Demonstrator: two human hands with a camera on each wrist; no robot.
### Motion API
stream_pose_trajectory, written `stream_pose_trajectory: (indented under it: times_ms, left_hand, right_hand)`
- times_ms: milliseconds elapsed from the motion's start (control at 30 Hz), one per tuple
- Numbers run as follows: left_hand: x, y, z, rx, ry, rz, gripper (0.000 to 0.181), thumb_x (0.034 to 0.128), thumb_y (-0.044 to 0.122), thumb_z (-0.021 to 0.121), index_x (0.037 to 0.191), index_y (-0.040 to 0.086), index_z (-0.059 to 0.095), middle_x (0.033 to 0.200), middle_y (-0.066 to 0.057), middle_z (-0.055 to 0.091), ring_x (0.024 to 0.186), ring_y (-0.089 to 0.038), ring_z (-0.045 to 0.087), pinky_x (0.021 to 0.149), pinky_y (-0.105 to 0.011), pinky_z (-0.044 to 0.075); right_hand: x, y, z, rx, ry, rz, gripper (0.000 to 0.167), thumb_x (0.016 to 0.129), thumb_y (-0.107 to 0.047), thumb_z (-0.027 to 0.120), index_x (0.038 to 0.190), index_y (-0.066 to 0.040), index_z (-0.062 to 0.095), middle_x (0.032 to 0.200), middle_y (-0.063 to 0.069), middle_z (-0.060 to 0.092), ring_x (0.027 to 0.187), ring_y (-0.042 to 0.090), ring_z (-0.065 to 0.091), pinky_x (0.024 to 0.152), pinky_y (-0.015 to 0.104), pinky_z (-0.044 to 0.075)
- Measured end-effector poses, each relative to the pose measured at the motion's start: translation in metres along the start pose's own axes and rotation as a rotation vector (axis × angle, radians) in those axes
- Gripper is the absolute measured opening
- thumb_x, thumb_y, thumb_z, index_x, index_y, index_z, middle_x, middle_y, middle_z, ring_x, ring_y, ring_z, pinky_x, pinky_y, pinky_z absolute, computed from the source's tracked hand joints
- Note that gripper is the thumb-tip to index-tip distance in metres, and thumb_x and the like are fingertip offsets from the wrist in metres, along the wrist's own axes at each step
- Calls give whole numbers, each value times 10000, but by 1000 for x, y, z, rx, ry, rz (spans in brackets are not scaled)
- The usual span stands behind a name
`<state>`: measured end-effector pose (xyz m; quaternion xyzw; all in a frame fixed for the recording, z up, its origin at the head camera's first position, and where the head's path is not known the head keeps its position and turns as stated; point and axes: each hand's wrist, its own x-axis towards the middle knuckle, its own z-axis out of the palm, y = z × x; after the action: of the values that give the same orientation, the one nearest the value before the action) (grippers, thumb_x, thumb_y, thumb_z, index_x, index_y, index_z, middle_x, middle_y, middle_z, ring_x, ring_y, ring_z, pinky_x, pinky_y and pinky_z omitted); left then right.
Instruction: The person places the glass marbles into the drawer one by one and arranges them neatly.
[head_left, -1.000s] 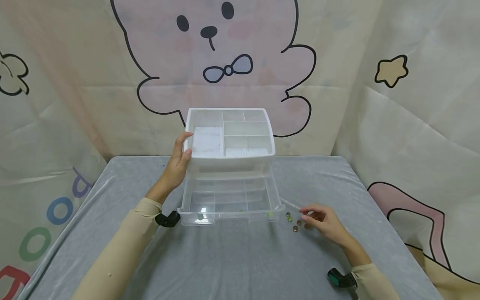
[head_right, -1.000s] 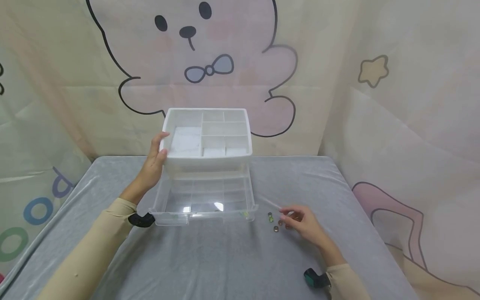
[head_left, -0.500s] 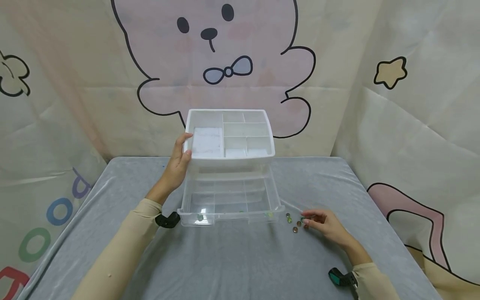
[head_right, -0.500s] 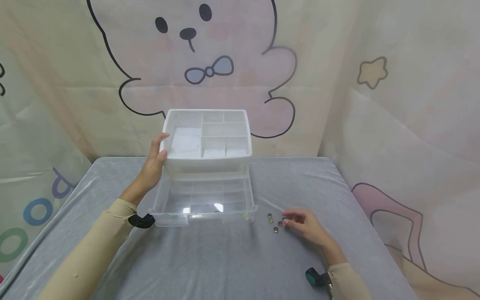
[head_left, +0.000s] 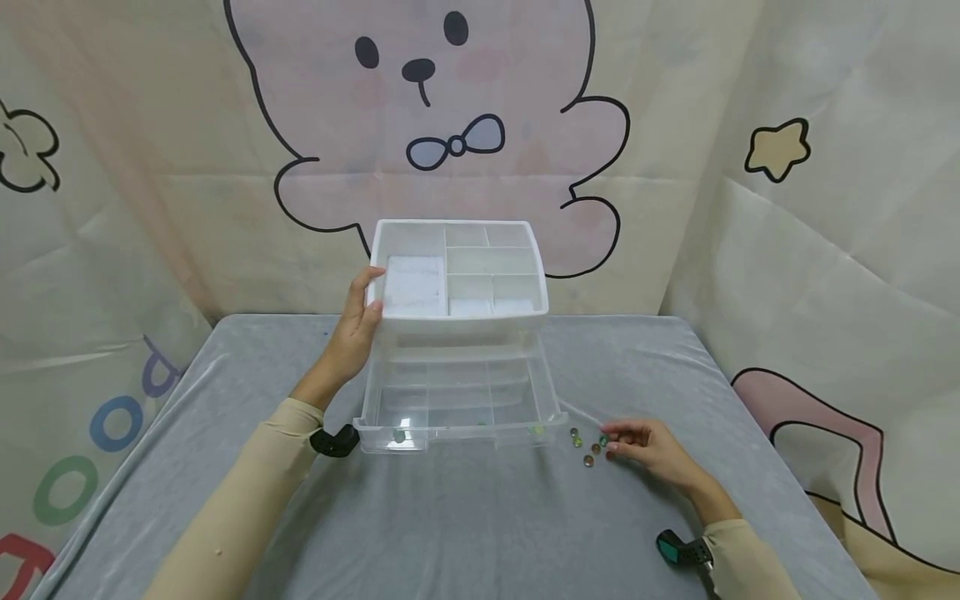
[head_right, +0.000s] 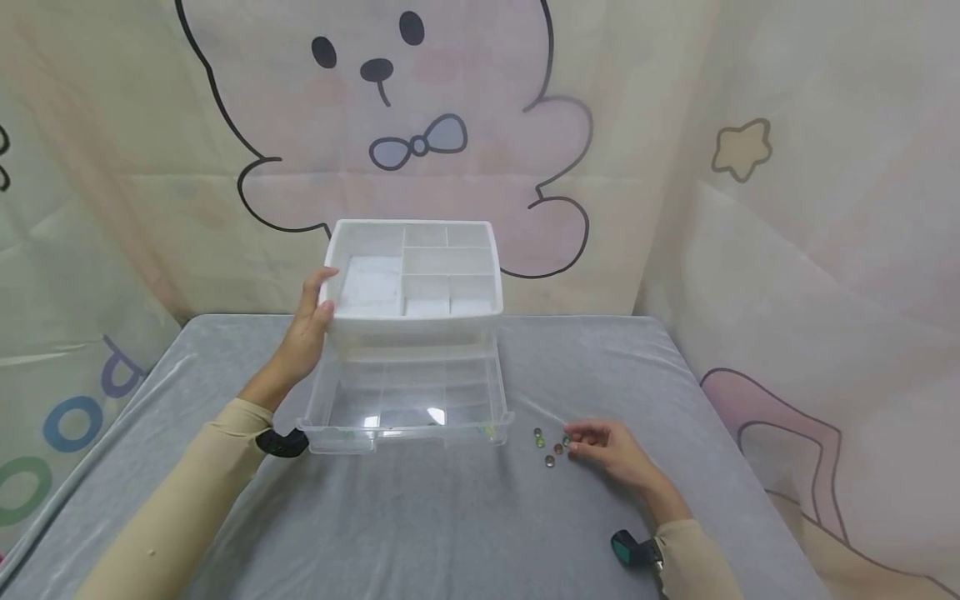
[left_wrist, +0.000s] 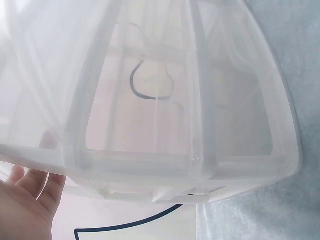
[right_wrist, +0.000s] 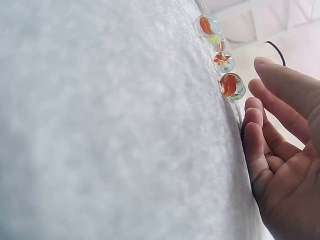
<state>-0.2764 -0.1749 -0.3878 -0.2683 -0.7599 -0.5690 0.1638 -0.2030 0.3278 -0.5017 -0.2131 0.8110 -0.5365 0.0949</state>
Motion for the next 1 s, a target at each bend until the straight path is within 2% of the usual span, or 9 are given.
stream_pose_trajectory:
  times_ms: [167, 433, 633, 800, 1000]
  left_hand:
    - [0, 0, 0, -3, -3, -9, 429, 1069, 146, 280, 1493, 135, 217, 1624, -198, 128, 1338, -373, 285, 989, -575, 311]
    - [1, 0, 1, -3, 0, 1, 433, 1066, 137, 282, 1494, 127, 216, 1605, -213, 151, 1292, -363, 320, 950, -514, 331]
    - [2, 0, 1, -12, 4, 9, 433, 1061, 138, 288, 1489, 118, 222, 1590, -222, 167, 1280, -362, 325, 952, -499, 325]
    - [2, 1, 0, -9, 4, 9, 433, 1057, 141, 289, 1485, 116, 223, 1593, -221, 165, 1280, -363, 329, 946, -496, 333]
    - [1, 1, 0, -8, 6, 0, 430, 1057, 136, 287, 1482, 110, 221, 1601, -223, 151, 1297, -368, 316, 966, -504, 323]
  right_hand:
    - [1, 1, 0, -5, -8, 2, 302, 933, 8, 660, 1166, 197, 623, 908, 118, 755, 797, 19, 685, 693, 195, 544]
    - [1, 3, 0, -48, -18, -17, 267, 929, 7, 668, 1143, 165, 653, 905, 105, 740, 777, -3, 645, 663, 199, 534]
    - [2, 2, -1, -52, -30, 7, 262, 942, 13, 646, 1141, 183, 643, 917, 152, 746, 798, -9, 665, 689, 191, 542]
    - [4, 0, 0, -78, -28, -5, 242, 951, 7, 636, 1125, 174, 653, 893, 213, 741, 786, 1, 678, 688, 202, 543]
    - [6, -2, 2, -65, -13, 7, 253, 942, 22, 641, 1115, 205, 636, 851, 188, 739, 747, 9, 672, 664, 203, 535]
